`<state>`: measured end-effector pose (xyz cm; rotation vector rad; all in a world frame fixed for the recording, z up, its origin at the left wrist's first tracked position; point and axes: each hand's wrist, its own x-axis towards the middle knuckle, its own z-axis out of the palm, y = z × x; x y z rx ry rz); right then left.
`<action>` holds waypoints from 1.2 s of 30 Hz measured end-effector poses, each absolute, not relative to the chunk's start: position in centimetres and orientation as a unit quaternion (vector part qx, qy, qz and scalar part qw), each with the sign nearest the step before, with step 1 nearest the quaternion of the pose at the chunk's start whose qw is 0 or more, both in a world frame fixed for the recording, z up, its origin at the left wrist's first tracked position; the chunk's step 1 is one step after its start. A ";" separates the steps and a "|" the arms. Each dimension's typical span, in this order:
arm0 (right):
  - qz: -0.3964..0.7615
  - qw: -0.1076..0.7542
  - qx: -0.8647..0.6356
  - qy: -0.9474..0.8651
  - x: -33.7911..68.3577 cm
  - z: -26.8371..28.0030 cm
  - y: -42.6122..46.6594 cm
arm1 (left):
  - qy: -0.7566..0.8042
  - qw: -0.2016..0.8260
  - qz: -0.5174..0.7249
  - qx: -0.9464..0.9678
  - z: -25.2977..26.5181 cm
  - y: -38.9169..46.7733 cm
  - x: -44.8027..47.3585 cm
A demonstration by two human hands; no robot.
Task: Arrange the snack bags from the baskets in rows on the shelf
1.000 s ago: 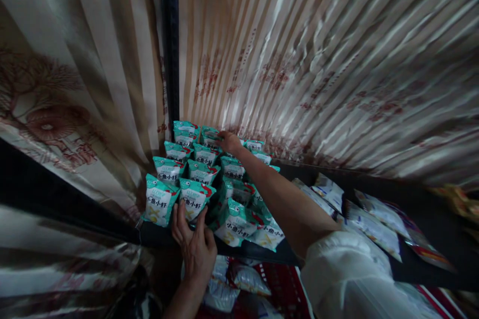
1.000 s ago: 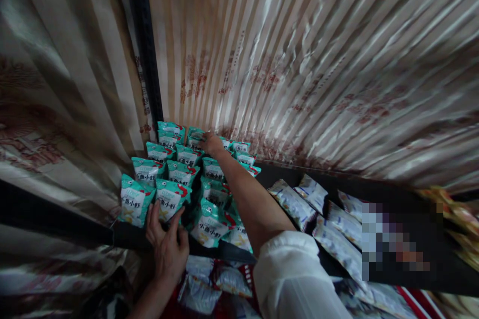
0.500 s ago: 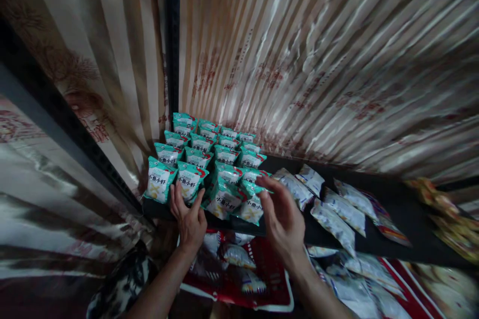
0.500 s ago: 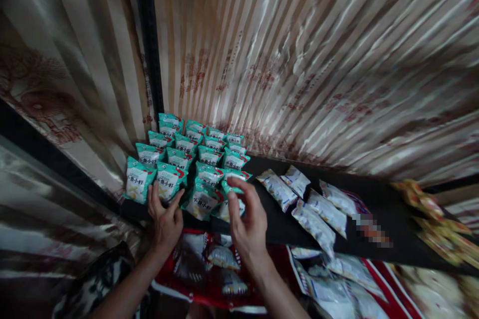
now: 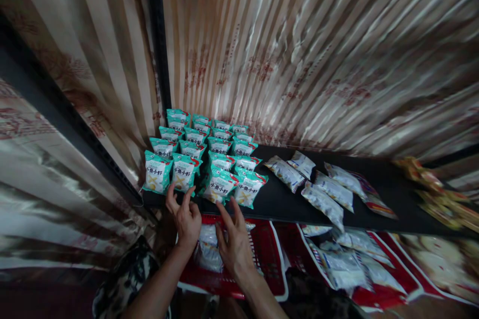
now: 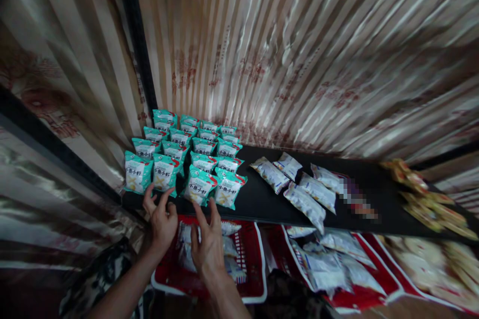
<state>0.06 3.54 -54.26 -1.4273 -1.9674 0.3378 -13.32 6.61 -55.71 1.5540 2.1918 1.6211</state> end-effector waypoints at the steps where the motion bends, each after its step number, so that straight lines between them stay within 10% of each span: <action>1: 0.123 0.336 -0.547 -0.757 -0.2 -54.7 3.6 | 0.699 0.005 0.516 0.494 -55.7 6.7 -13.2; 26: 0.145 0.358 -0.545 -0.744 -2.3 -55.9 5.4 | 0.695 0.023 0.502 0.514 -55.3 6.5 -13.4; 36: 0.018 0.410 -0.499 -0.763 3.0 -45.7 8.6 | 0.533 0.128 0.507 0.665 -55.8 4.5 -10.3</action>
